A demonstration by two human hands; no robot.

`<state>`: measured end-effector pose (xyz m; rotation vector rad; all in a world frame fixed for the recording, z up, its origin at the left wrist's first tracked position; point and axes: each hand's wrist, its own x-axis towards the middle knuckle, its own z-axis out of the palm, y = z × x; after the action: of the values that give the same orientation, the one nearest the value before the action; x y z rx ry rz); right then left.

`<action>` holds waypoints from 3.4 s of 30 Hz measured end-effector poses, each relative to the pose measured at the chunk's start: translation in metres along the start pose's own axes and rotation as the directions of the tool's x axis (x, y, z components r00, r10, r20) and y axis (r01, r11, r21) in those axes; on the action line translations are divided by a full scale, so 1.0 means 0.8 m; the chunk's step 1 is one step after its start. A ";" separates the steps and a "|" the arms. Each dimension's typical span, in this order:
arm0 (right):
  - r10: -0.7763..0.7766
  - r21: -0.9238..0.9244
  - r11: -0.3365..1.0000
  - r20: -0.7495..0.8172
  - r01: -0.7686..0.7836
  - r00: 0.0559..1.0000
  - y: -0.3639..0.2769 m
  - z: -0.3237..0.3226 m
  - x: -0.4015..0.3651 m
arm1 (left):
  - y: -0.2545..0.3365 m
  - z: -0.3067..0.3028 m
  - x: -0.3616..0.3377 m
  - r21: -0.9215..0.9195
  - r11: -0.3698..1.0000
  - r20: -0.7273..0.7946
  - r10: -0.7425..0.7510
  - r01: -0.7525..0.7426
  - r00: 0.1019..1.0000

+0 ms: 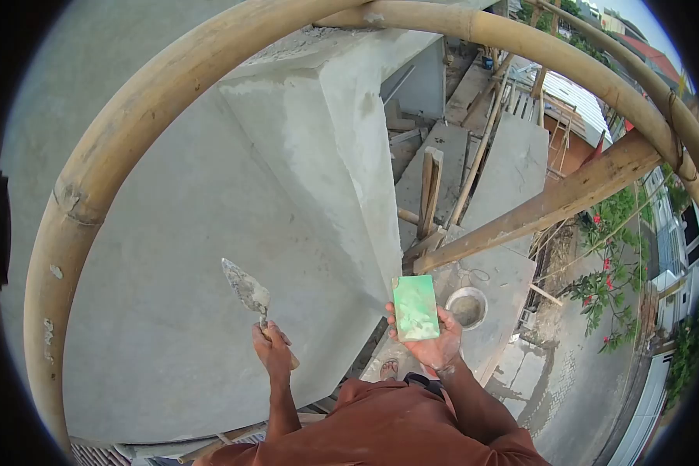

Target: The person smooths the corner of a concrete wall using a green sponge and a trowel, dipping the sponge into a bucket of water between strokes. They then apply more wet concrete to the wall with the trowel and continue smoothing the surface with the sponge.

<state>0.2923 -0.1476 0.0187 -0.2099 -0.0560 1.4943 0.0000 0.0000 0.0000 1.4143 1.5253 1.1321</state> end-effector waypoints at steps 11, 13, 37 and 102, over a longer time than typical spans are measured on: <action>0.179 0.167 0.960 0.241 -0.223 0.954 0.102 0.035 0.113 | 0.031 -0.177 0.091 0.410 0.883 -0.295 0.365 -0.228 0.883; 0.204 0.172 0.954 0.232 -0.247 0.951 0.112 0.032 0.115 | 0.055 -0.195 0.094 0.498 0.867 -0.227 0.124 0.006 0.966; 0.031 -0.169 -0.849 0.930 0.501 0.365 0.087 0.256 0.416 | 0.022 -0.306 0.223 0.863 0.401 -0.094 0.725 -0.307 0.682; 0.178 0.177 -0.980 0.984 0.086 0.002 0.087 0.356 0.545 | 0.025 -0.318 0.218 0.846 0.405 0.004 0.644 -0.346 0.765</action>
<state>0.2110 0.3195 0.2454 -1.0996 -1.5651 -1.3816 -0.2510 0.1450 0.1081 2.5966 2.0788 1.0522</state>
